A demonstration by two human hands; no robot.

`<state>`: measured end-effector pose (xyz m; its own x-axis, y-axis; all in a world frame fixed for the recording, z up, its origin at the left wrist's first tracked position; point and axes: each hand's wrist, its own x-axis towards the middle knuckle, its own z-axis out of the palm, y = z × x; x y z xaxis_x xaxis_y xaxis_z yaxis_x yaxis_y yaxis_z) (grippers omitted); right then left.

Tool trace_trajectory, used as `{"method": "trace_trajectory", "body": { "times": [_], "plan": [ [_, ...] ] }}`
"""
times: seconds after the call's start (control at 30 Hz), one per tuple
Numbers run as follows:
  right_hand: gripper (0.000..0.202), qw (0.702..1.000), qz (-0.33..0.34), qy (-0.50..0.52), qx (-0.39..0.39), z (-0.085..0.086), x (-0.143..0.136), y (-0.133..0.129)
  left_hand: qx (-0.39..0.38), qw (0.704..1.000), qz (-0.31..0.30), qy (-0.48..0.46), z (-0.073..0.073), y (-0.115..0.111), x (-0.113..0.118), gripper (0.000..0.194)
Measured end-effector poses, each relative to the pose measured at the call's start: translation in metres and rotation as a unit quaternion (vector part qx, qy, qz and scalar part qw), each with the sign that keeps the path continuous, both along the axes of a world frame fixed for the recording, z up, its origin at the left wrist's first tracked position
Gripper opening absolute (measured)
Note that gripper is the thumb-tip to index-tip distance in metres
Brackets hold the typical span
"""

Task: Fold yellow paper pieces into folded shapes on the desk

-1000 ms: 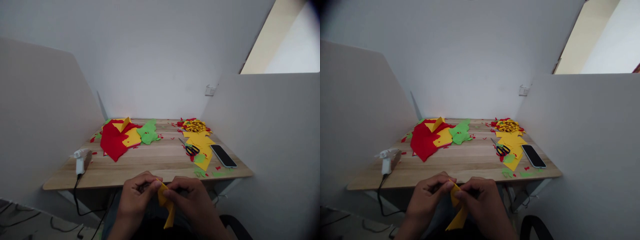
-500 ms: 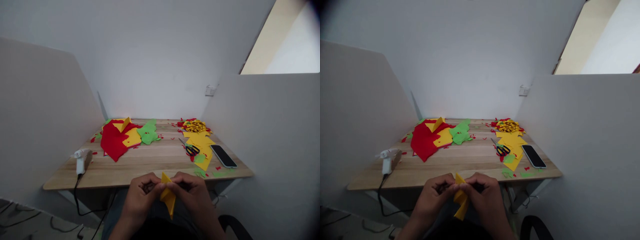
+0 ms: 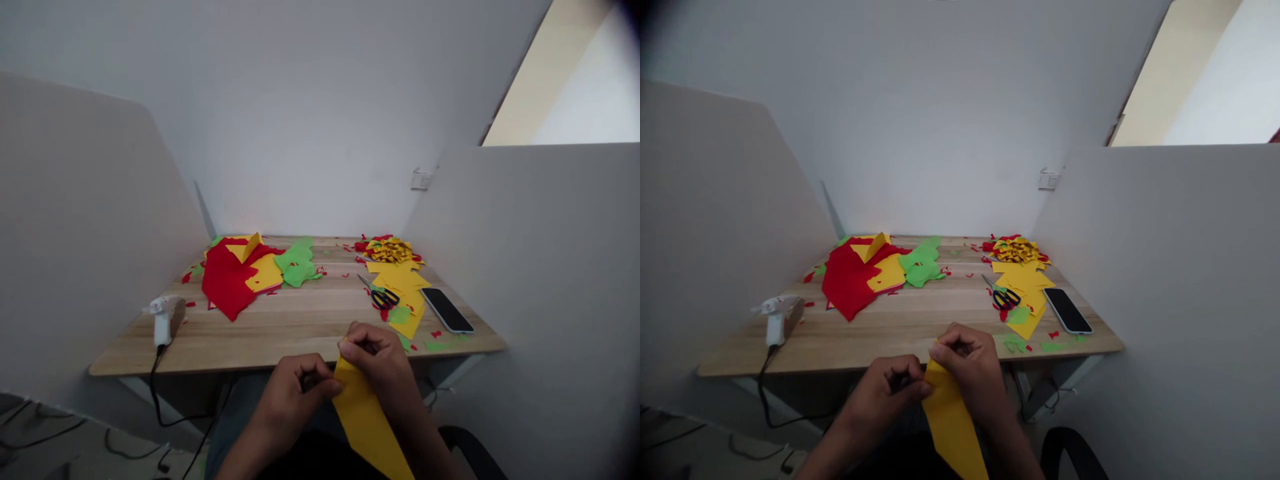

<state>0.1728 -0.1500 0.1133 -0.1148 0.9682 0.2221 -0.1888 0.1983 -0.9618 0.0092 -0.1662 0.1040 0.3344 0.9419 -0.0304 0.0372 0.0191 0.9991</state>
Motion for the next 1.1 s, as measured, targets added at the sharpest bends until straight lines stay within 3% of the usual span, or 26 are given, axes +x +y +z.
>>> {"method": "trace_trajectory", "body": {
  "times": [0.13,0.27,0.37,0.47,0.57,0.67,0.8,0.93,1.0,1.1],
  "plan": [
    [0.020,0.999,0.012,0.037,-0.028,-0.007,-0.002,0.004,0.009,1.000,-0.012,-0.003,0.001,-0.001,0.000,0.026],
    [0.021,1.000,0.016,0.007,-0.016,-0.008,-0.005,0.004,0.040,0.999,-0.008,-0.016,-0.004,0.001,0.002,0.028],
    [0.021,0.999,0.001,-0.034,0.017,-0.012,-0.004,0.001,0.027,0.996,0.052,-0.061,-0.011,0.004,0.001,0.037],
    [0.018,0.992,-0.034,-0.042,0.115,-0.024,0.001,-0.005,-0.005,0.983,0.130,-0.132,-0.014,0.006,-0.002,0.039],
    [0.020,0.975,0.050,-0.091,0.195,-0.035,0.006,-0.012,-0.015,0.972,0.162,-0.171,-0.013,0.006,-0.001,0.040],
    [0.014,0.974,0.081,-0.085,0.193,-0.038,0.002,-0.016,0.002,0.972,0.176,-0.155,-0.010,0.003,0.004,0.041],
    [0.030,0.984,-0.017,-0.056,0.168,-0.035,-0.013,-0.017,0.049,0.975,0.168,-0.138,-0.006,-0.003,0.012,0.039],
    [0.027,0.985,-0.134,-0.035,0.106,-0.032,-0.021,-0.021,0.045,0.979,0.141,-0.139,-0.002,-0.010,0.015,0.041],
    [0.023,0.982,-0.156,-0.043,0.099,-0.030,-0.020,-0.024,0.029,0.985,0.121,-0.117,0.001,-0.011,0.013,0.037],
    [0.019,0.982,-0.136,-0.078,0.101,-0.025,-0.016,-0.029,0.031,0.990,0.112,-0.085,0.007,-0.012,0.007,0.034]
  ]
}}
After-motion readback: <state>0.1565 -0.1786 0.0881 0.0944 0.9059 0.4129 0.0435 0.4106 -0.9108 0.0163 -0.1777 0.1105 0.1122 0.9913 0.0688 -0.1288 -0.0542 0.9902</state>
